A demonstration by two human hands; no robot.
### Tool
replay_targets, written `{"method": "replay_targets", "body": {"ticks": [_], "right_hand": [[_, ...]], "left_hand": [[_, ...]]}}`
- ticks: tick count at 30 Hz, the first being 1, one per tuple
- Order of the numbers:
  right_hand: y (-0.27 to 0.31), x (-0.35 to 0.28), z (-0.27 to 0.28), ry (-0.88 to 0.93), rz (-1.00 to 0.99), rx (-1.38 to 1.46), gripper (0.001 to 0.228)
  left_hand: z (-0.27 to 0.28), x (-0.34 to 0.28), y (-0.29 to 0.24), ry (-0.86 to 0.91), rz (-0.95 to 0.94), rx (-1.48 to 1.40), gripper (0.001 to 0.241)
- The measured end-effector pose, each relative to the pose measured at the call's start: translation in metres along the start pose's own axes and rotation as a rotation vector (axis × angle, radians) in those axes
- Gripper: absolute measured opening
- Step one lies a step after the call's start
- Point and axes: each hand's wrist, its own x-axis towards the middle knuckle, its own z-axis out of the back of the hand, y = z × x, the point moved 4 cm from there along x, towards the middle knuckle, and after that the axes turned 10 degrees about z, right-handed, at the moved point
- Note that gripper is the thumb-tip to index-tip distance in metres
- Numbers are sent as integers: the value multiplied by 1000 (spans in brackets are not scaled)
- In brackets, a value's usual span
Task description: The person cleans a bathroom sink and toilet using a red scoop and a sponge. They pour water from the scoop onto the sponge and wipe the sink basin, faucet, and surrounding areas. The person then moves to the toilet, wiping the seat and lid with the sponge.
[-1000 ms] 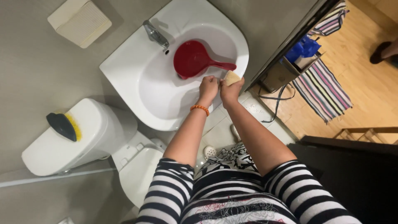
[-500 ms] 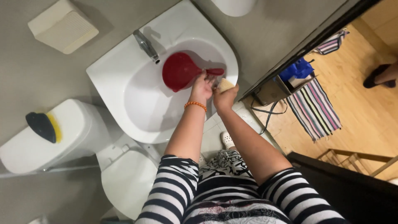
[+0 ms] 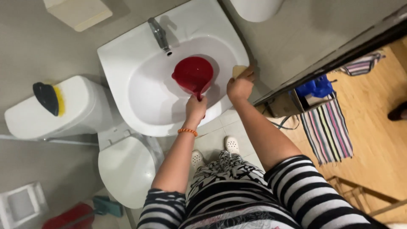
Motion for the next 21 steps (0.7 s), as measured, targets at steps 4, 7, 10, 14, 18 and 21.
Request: {"method": "replay_targets", "body": {"ticks": [4,7,10,14,18,21], "right_hand": [[-20,39,-20,71,138,-147,109],[-20,59,-22,164,328,-286,110],[-10,66,-11,269,446,-191,106],[-16,57,-4,209,768,-323,94],[-20,36,0,189,906,-305,89],[-1,39,9,214,869,-319,91]], "left_hand": [[16,-23,-16,-44,2,17,33],[17,-29,-21,-14,47,41,35],[14,-26,-17,-32,17,79,37],[17,-31,-16,-1,17,72,36],[19,-30,-18,28,15,62,34],[16,-25,-12,33,-3,62,33]]}}
